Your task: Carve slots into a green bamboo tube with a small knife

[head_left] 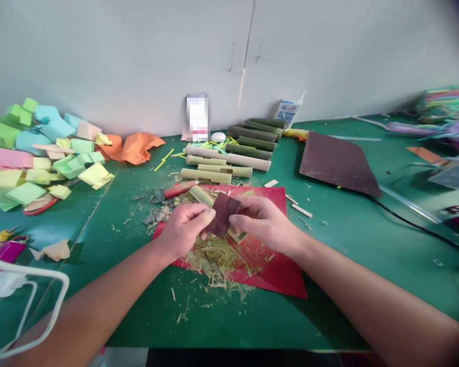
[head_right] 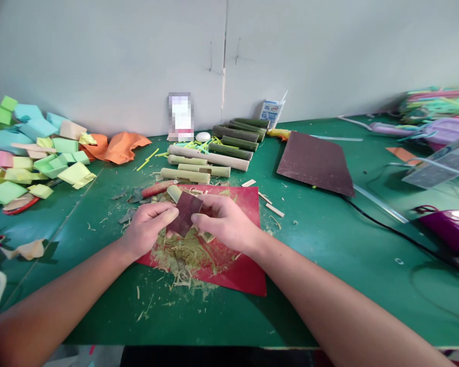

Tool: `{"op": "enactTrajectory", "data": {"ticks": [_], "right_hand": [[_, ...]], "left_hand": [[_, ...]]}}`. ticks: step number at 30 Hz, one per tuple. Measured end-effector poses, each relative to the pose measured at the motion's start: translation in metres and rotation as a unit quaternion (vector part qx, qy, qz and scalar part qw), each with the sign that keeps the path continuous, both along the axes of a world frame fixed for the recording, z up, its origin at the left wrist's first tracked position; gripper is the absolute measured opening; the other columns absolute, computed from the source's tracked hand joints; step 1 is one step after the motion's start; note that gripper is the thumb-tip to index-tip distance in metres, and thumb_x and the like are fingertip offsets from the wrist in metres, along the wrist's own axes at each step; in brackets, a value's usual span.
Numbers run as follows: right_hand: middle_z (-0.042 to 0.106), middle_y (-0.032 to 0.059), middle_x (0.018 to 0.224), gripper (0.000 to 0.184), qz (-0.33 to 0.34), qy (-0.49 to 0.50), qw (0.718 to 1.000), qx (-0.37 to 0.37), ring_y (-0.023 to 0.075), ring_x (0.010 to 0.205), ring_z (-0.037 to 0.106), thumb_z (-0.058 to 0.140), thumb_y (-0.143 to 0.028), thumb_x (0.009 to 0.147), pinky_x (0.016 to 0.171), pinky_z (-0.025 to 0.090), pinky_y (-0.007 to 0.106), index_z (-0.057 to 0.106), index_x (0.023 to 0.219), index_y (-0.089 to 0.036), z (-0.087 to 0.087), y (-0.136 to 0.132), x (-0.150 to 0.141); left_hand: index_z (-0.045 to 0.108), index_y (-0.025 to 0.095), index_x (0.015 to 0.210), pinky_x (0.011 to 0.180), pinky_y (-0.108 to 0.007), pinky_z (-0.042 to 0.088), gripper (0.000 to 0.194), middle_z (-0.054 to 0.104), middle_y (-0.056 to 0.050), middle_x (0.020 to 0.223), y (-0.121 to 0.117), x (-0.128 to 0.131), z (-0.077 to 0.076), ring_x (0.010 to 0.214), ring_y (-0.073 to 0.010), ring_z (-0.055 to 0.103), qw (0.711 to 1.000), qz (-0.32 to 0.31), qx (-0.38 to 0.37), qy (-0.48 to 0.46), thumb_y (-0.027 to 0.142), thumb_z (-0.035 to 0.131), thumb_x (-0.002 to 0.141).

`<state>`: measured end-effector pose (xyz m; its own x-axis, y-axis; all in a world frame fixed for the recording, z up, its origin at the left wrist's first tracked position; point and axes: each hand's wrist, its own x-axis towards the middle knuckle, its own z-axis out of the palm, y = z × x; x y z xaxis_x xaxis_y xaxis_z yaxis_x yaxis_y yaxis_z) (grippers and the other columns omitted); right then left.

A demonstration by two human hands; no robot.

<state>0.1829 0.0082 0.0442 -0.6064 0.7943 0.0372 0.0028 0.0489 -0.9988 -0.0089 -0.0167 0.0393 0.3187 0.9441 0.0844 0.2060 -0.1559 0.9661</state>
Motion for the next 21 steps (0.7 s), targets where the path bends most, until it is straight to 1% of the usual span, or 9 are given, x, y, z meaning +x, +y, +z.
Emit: {"op": "enactTrajectory", "data": {"ticks": [3,5,7,9,11,13,17,21], "right_hand": [[0.062,0.0024,0.070,0.015,0.008,-0.007,1.000,-0.014,0.0115,0.058,0.054,0.057,-0.027,0.079,0.053,0.042,0.025,0.063,0.084,-0.014,-0.0011,0.0017,0.0004],[0.061,0.0019,0.067,0.016,0.014,0.000,1.000,-0.020,0.0114,0.057,0.054,0.057,-0.028,0.079,0.052,0.042,0.025,0.062,0.082,-0.014,-0.0023,0.0031,0.0007],[0.059,0.0010,0.065,0.016,0.011,0.004,1.000,-0.021,0.0111,0.056,0.053,0.057,-0.030,0.080,0.052,0.042,0.025,0.062,0.080,-0.014,-0.0034,0.0041,0.0010],[0.058,0.0004,0.065,0.016,0.009,0.002,1.000,-0.021,0.0108,0.056,0.053,0.057,-0.030,0.081,0.053,0.042,0.025,0.061,0.079,-0.015,-0.0040,0.0045,0.0011],[0.058,0.0001,0.065,0.017,0.012,-0.001,1.000,-0.019,0.0106,0.055,0.053,0.057,-0.031,0.081,0.053,0.043,0.025,0.059,0.076,-0.015,-0.0040,0.0045,0.0012],[0.057,0.0002,0.064,0.018,0.016,-0.005,1.000,-0.019,0.0107,0.055,0.053,0.057,-0.032,0.081,0.053,0.043,0.026,0.058,0.074,-0.015,-0.0038,0.0044,0.0014],[0.059,0.0016,0.067,0.020,0.011,0.000,1.000,-0.025,0.0112,0.058,0.054,0.058,-0.034,0.081,0.054,0.044,0.026,0.060,0.076,-0.015,-0.0036,0.0044,0.0020],[0.061,0.0023,0.071,0.021,0.018,0.015,0.999,-0.034,0.0104,0.058,0.054,0.060,-0.036,0.079,0.054,0.046,0.025,0.061,0.077,-0.015,-0.0040,0.0046,0.0021]], "left_hand": [[0.055,0.015,0.061,0.045,-0.023,0.036,0.034,0.055,-0.001,0.055,0.0015,-0.0002,-0.0016,0.048,-0.0095,0.047,0.997,-0.029,-0.042,-0.051,0.034,0.047,0.088],[0.055,0.015,0.061,0.044,-0.023,0.035,0.033,0.054,-0.001,0.054,0.0021,-0.0003,-0.0021,0.047,-0.0095,0.046,0.995,-0.031,-0.053,-0.074,0.034,0.048,0.087],[0.056,0.015,0.061,0.045,-0.022,0.036,0.031,0.053,0.000,0.055,0.0026,-0.0003,-0.0020,0.048,-0.0091,0.045,0.996,-0.015,-0.046,-0.069,0.033,0.050,0.086],[0.059,0.015,0.067,0.049,-0.022,0.039,0.024,0.055,0.000,0.061,0.0028,0.0003,-0.0017,0.053,-0.0092,0.048,0.997,0.013,-0.033,-0.066,0.030,0.053,0.084],[0.061,0.015,0.076,0.057,-0.023,0.043,0.015,0.059,-0.001,0.070,0.0031,0.0016,-0.0020,0.061,-0.0106,0.052,0.995,0.040,-0.028,-0.085,0.029,0.056,0.081],[0.062,0.016,0.078,0.059,-0.023,0.044,0.014,0.059,-0.001,0.073,0.0034,0.0032,-0.0029,0.064,-0.0110,0.053,0.992,0.054,-0.034,-0.110,0.030,0.059,0.080],[0.060,0.015,0.070,0.047,-0.019,0.035,0.019,0.052,0.001,0.061,0.0044,0.0052,-0.0034,0.052,-0.0076,0.044,0.985,0.034,-0.079,-0.152,0.032,0.058,0.080],[0.058,0.014,0.069,0.046,-0.018,0.032,0.021,0.051,0.001,0.061,0.0062,0.0042,-0.0012,0.052,-0.0064,0.042,0.974,0.015,-0.141,-0.175,0.031,0.059,0.080]]}}
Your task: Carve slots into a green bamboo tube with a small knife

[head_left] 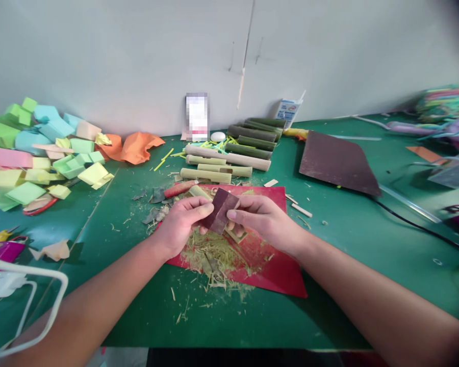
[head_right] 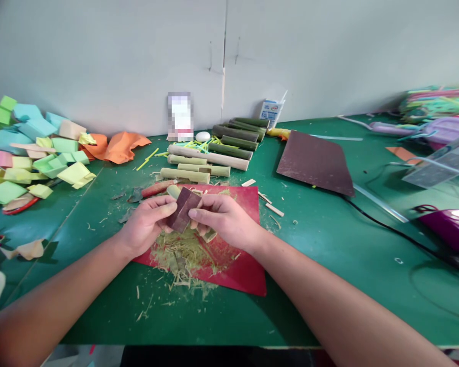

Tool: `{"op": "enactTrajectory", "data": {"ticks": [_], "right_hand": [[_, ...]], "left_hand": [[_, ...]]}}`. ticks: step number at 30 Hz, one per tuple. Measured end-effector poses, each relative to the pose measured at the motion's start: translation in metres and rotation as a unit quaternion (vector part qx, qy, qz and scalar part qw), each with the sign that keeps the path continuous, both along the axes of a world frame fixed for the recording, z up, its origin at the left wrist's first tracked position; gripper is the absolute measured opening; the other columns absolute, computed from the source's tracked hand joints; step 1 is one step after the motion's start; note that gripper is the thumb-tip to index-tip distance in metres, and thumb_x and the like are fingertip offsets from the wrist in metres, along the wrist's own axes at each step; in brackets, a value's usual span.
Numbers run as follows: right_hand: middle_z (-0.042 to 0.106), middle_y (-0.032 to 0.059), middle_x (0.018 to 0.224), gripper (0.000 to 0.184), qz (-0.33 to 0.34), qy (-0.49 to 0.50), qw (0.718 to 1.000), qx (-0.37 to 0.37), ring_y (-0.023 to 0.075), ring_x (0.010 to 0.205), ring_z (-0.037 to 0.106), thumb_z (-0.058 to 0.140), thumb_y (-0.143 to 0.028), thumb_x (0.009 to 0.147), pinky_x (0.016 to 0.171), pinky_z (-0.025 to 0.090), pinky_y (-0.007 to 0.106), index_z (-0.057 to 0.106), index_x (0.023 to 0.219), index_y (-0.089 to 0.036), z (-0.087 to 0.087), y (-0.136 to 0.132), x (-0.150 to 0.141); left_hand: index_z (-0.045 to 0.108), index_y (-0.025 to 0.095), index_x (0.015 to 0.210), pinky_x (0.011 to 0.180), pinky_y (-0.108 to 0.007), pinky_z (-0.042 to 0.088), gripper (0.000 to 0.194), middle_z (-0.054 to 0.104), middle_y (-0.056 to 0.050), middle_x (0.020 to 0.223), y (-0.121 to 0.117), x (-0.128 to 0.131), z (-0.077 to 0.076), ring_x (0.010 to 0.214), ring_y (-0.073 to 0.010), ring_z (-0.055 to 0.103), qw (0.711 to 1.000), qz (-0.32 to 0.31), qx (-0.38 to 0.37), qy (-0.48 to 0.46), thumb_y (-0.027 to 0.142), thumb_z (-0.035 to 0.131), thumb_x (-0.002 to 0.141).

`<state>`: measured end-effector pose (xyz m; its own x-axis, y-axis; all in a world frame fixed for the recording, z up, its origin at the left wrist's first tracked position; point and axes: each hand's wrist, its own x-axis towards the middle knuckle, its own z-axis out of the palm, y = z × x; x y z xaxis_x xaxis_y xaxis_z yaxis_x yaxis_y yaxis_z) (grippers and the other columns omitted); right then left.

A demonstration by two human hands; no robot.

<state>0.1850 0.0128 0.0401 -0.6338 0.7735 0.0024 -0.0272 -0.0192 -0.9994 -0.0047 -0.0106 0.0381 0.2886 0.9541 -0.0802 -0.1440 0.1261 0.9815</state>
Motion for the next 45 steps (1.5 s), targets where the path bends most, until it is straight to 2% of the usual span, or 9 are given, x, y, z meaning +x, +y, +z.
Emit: {"op": "enactTrajectory", "data": {"ticks": [3,10,14,18,24,27,38,45], "right_hand": [[0.061,0.0027,0.072,0.021,0.007,0.002,1.000,-0.007,0.0105,0.058,0.054,0.060,-0.036,0.079,0.054,0.046,0.025,0.060,0.078,-0.015,0.000,0.000,0.000],[0.056,0.0001,0.063,0.019,0.002,-0.014,1.000,0.012,0.0104,0.056,0.051,0.057,-0.033,0.080,0.053,0.042,0.025,0.058,0.073,-0.015,0.001,0.000,0.000],[0.059,0.0013,0.069,0.021,0.005,-0.031,0.999,0.008,0.0106,0.059,0.052,0.057,-0.035,0.080,0.055,0.042,0.025,0.060,0.080,-0.014,0.002,-0.002,0.000],[0.059,0.0023,0.070,0.026,0.032,-0.024,0.999,-0.009,0.0109,0.059,0.051,0.056,-0.037,0.081,0.055,0.041,0.025,0.061,0.088,-0.013,0.003,-0.004,-0.002],[0.057,0.0011,0.067,0.022,0.046,0.008,0.999,-0.015,0.0104,0.059,0.050,0.055,-0.034,0.082,0.058,0.041,0.026,0.061,0.078,-0.014,0.002,-0.006,-0.003],[0.057,0.0011,0.065,0.021,0.039,0.006,0.999,-0.019,0.0108,0.057,0.050,0.056,-0.034,0.080,0.058,0.042,0.027,0.058,0.071,-0.014,0.001,-0.007,-0.004],[0.057,0.0002,0.065,0.022,0.029,-0.007,0.999,-0.018,0.0102,0.057,0.050,0.058,-0.036,0.078,0.057,0.041,0.026,0.058,0.073,-0.014,0.000,-0.008,-0.005],[0.059,0.0016,0.068,0.022,0.044,0.019,0.998,-0.039,0.0116,0.059,0.052,0.059,-0.035,0.076,0.058,0.041,0.027,0.059,0.077,-0.013,0.002,-0.011,-0.007]], "left_hand": [[0.058,0.013,0.070,0.047,-0.018,0.033,0.021,0.051,0.001,0.062,0.001,-0.001,-0.001,0.052,-0.0063,0.042,1.000,-0.012,-0.005,0.015,0.032,0.059,0.079],[0.056,0.014,0.069,0.049,-0.021,0.033,0.024,0.050,0.002,0.059,-0.002,-0.001,-0.002,0.051,-0.0072,0.041,0.993,-0.014,0.068,0.100,0.035,0.057,0.081],[0.052,0.014,0.064,0.047,-0.021,0.031,0.030,0.048,0.003,0.055,-0.005,-0.001,0.000,0.049,-0.0070,0.041,0.988,-0.023,0.081,0.127,0.038,0.056,0.082],[0.051,0.014,0.064,0.047,-0.021,0.032,0.030,0.048,0.003,0.055,-0.006,-0.001,0.000,0.049,-0.0070,0.041,0.990,-0.015,0.079,0.120,0.038,0.057,0.081],[0.057,0.013,0.070,0.044,-0.021,0.029,0.029,0.052,0.000,0.057,-0.008,0.001,0.000,0.047,-0.0077,0.041,0.991,-0.046,0.059,0.112,0.040,0.056,0.081],[0.058,0.014,0.069,0.043,-0.021,0.030,0.028,0.053,0.000,0.055,-0.009,0.002,-0.001,0.047,-0.0083,0.043,0.993,-0.040,0.051,0.097,0.040,0.057,0.079],[0.053,0.015,0.063,0.040,-0.019,0.025,0.027,0.042,0.004,0.050,-0.009,0.003,-0.008,0.042,-0.0053,0.035,0.998,-0.026,0.024,0.045,0.037,0.061,0.076],[0.053,0.014,0.065,0.042,-0.019,0.026,0.025,0.043,0.003,0.056,-0.010,0.001,-0.010,0.046,-0.0052,0.035,0.999,-0.023,0.001,0.028,0.035,0.063,0.075]]}}
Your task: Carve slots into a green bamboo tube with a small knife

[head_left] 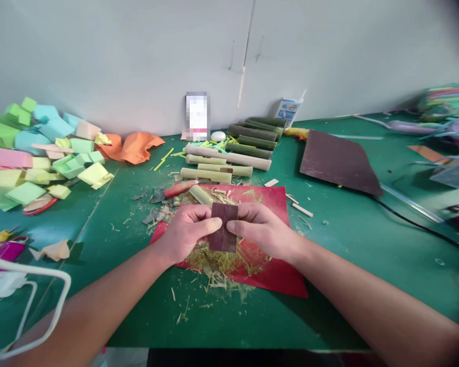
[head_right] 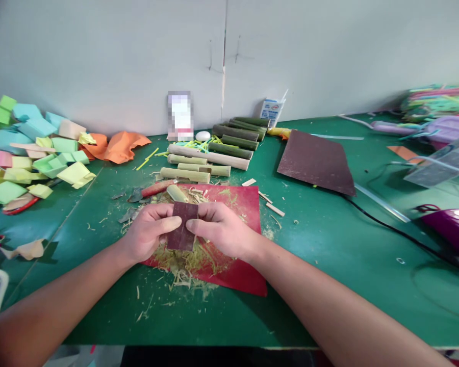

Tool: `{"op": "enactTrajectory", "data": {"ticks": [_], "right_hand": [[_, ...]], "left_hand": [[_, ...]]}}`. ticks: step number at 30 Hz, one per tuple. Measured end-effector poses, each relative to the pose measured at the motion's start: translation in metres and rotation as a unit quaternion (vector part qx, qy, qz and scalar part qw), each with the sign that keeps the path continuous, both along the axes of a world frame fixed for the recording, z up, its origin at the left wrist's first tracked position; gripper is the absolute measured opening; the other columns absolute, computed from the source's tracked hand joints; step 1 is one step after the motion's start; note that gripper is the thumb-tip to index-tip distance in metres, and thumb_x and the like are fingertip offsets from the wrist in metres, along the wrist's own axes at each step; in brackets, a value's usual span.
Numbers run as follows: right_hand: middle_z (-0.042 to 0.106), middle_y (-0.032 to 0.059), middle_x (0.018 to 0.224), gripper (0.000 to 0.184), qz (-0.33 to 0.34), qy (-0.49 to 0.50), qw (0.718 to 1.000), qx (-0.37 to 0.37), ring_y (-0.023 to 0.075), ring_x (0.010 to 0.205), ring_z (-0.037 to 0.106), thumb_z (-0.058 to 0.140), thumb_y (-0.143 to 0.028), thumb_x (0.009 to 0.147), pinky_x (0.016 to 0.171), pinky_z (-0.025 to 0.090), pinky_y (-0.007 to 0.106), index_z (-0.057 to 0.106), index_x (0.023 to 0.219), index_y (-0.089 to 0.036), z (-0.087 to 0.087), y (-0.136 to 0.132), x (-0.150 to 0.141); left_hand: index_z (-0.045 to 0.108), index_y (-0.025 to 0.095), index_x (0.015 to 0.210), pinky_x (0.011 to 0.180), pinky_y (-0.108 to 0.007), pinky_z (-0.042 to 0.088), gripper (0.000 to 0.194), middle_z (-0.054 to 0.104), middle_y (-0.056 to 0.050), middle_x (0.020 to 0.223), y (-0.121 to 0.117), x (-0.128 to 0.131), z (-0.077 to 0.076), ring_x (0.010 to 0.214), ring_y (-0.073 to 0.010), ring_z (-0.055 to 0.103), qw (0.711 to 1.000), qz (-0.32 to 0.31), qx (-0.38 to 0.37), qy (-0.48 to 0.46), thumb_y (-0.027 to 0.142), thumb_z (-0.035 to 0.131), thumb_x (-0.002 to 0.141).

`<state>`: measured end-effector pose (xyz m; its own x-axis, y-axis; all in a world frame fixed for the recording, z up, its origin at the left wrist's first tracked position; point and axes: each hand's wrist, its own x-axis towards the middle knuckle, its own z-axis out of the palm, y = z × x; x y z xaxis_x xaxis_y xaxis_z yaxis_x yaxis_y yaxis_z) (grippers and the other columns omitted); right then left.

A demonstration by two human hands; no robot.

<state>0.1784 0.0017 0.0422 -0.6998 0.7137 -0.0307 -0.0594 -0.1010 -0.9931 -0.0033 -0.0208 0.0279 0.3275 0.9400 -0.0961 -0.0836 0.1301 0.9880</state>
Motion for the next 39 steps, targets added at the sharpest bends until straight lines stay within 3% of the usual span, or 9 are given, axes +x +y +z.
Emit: {"op": "enactTrajectory", "data": {"ticks": [5,13,21,29,34,39], "right_hand": [[0.056,-0.0007,0.062,0.021,-0.018,-0.005,1.000,0.004,0.0101,0.056,0.048,0.060,-0.035,0.074,0.055,0.039,0.025,0.058,0.070,-0.014,0.0016,-0.0025,-0.0020],[0.059,-0.0007,0.062,0.013,-0.008,0.017,0.999,0.028,0.0120,0.060,0.053,0.055,-0.024,0.074,0.060,0.044,0.026,0.065,0.073,-0.015,0.0059,-0.0060,-0.0065],[0.062,-0.0009,0.064,0.020,0.018,0.031,0.999,0.017,0.0106,0.057,0.055,0.048,-0.013,0.074,0.056,0.044,0.024,0.067,0.076,-0.015,0.0037,-0.0048,-0.0082],[0.063,0.0006,0.063,0.016,0.001,0.045,0.999,0.002,0.0108,0.057,0.057,0.049,-0.012,0.069,0.054,0.045,0.023,0.063,0.065,-0.015,0.0064,-0.0057,-0.0084],[0.063,0.0014,0.063,0.014,-0.049,0.000,0.999,0.010,0.0119,0.055,0.057,0.052,-0.021,0.073,0.053,0.044,0.025,0.065,0.075,-0.014,0.0030,-0.0006,-0.0066],[0.063,0.0034,0.064,0.020,-0.093,-0.060,0.993,0.052,0.0128,0.055,0.055,0.050,-0.028,0.079,0.053,0.043,0.026,0.064,0.077,-0.014,0.0018,0.0030,-0.0025]], "left_hand": [[0.050,0.015,0.061,0.049,-0.023,0.037,0.028,0.047,0.001,0.061,-0.0018,0.0022,-0.0002,0.052,-0.0083,0.043,1.000,0.011,0.000,0.003,0.036,0.062,0.074],[0.045,0.014,0.054,0.048,-0.022,0.032,0.031,0.044,0.003,0.056,-0.0022,0.0026,0.0023,0.051,-0.0071,0.038,0.993,0.046,0.093,0.053,0.030,0.064,0.073],[0.046,0.014,0.058,0.055,-0.025,0.043,0.027,0.057,-0.001,0.064,-0.0033,0.0022,0.0034,0.058,-0.0111,0.053,0.998,0.013,0.039,0.052,0.028,0.059,0.077],[0.050,0.014,0.058,0.048,-0.022,0.037,0.023,0.052,0.001,0.054,-0.0008,0.0017,0.0044,0.049,-0.0084,0.046,0.998,-0.008,0.065,0.002,0.023,0.052,0.079],[0.053,0.013,0.060,0.046,-0.019,0.034,0.024,0.051,0.002,0.056,0.0009,0.0012,0.0076,0.048,-0.0058,0.040,0.990,0.033,0.127,0.050,0.026,0.056,0.080],[0.051,0.014,0.060,0.042,-0.019,0.026,0.027,0.043,0.004,0.050,0.0032,0.0010,0.0056,0.044,-0.0046,0.034,0.983,0.119,0.116,0.076,0.031,0.058,0.080]]}}
